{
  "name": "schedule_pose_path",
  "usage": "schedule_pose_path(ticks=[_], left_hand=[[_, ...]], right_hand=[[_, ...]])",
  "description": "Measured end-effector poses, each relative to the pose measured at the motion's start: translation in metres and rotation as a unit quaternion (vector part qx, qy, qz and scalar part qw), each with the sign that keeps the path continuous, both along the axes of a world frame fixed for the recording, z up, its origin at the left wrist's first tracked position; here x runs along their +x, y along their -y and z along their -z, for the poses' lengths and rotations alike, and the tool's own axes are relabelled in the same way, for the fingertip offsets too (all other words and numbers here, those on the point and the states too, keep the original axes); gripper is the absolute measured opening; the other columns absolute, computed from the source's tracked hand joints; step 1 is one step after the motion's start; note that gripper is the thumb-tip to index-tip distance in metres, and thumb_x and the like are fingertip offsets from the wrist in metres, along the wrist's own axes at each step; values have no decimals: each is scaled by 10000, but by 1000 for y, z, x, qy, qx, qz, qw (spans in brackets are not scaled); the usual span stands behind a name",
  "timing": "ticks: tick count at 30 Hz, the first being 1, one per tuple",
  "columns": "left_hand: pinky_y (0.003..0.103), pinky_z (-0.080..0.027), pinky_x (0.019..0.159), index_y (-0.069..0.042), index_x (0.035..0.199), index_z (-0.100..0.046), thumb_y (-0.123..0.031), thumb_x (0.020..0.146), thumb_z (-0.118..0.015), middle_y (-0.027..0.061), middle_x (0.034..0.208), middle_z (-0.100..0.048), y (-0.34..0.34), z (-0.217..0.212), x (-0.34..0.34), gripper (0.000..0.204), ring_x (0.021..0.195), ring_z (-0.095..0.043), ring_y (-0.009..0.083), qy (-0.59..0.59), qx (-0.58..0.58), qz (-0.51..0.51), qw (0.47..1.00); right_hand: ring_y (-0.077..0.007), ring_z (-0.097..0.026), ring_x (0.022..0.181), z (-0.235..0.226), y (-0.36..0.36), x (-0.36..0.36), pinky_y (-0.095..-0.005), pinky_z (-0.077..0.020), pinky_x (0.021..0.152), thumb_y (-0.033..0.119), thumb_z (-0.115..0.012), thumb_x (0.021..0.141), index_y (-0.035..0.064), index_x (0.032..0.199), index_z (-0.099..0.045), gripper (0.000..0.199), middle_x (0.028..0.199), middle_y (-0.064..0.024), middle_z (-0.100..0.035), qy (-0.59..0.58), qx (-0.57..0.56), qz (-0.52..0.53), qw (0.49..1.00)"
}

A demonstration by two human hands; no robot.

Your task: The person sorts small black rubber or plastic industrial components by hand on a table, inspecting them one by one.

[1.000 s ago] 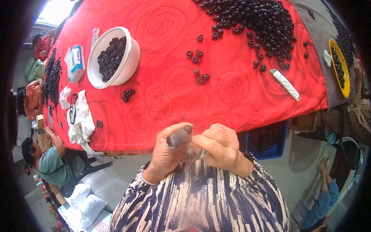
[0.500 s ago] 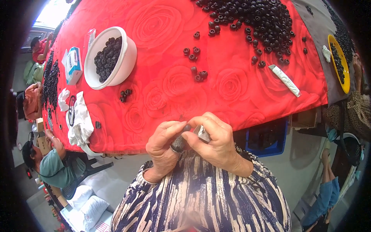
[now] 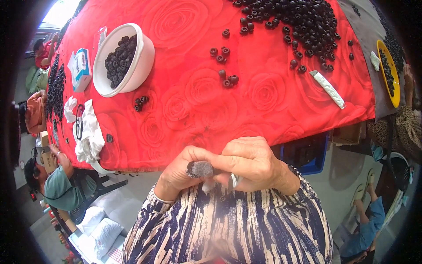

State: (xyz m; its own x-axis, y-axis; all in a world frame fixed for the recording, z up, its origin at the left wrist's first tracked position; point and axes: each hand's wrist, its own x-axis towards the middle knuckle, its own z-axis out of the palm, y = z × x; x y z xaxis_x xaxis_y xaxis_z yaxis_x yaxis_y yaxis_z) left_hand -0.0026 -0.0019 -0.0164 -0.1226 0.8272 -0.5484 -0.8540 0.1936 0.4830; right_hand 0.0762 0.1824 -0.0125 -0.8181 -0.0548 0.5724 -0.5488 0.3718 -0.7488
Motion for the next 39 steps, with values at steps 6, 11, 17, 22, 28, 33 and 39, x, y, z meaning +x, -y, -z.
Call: schedule_pose_path(ticks=[6, 11, 17, 22, 28, 33, 39], left_hand=[[208, -483, 574, -12, 1017, -656, -75, 841, -644, 26, 770, -646, -3, 5, 9, 188, 638, -592, 75, 38, 21, -51, 998], [277, -504, 728, 53, 1029, -620, -66, 847, -619, 124, 980, -637, -3, 2, 20, 218, 840, -622, 175, -1, 91, -157, 983], [208, -461, 707, 35, 1049, -628, -52, 877, -589, 47, 957, -617, -7, -6, 21, 196, 812, -570, 84, -23, 45, -181, 982], [198, -447, 700, 28, 1030, -632, -45, 870, -587, 17, 915, -597, -5, -4, 11, 182, 797, -556, 76, -135, 41, -145, 979], [198, -438, 702, 19, 1022, -633, -23, 867, -575, 12, 886, -582, -6, -5, 7, 171, 788, -543, 66, -146, 37, -124, 981], [200, -443, 707, 23, 1022, -627, -27, 875, -566, 18, 899, -591, -6, -5, 4, 166, 795, -547, 68, -135, 26, -110, 984], [206, -449, 713, 35, 1035, -614, -43, 880, -567, 25, 904, -596, -8, -3, 1, 180, 810, -554, 77, -114, 33, -103, 988]], right_hand=[[-166, -526, 477, 3, -1, 1, -281, -388, 433, 58, -742, 630, -33, 890, -673, 284, 631, -53, -563, -9, 8, 16, 1000], [-122, -480, 472, -4, 4, 4, -260, -345, 427, 48, -707, 548, -25, 955, -666, 415, 628, -19, -537, -40, 46, 71, 996], [-97, -455, 459, -1, 3, 9, -250, -314, 422, 48, -693, 563, -11, 881, -666, 324, 617, -2, -527, -64, 120, 104, 985], [-192, -493, 495, -6, -3, 13, -300, -367, 464, 61, -692, 629, -13, 927, -587, 324, 642, -51, -501, 132, 60, 91, 985], [-279, -527, 561, -9, -11, 8, -358, -419, 519, 41, -590, 730, -19, 954, -549, 236, 704, -119, -513, 201, -13, 53, 978], [-263, -527, 577, -7, -9, 3, -351, -416, 533, 11, -553, 743, -42, 946, -557, 210, 684, -115, -523, 197, 34, 52, 978], [-254, -543, 587, -7, -10, 0, -346, -427, 532, 5, -570, 745, -39, 930, -564, 190, 699, -109, -550, 218, 52, 44, 973]])
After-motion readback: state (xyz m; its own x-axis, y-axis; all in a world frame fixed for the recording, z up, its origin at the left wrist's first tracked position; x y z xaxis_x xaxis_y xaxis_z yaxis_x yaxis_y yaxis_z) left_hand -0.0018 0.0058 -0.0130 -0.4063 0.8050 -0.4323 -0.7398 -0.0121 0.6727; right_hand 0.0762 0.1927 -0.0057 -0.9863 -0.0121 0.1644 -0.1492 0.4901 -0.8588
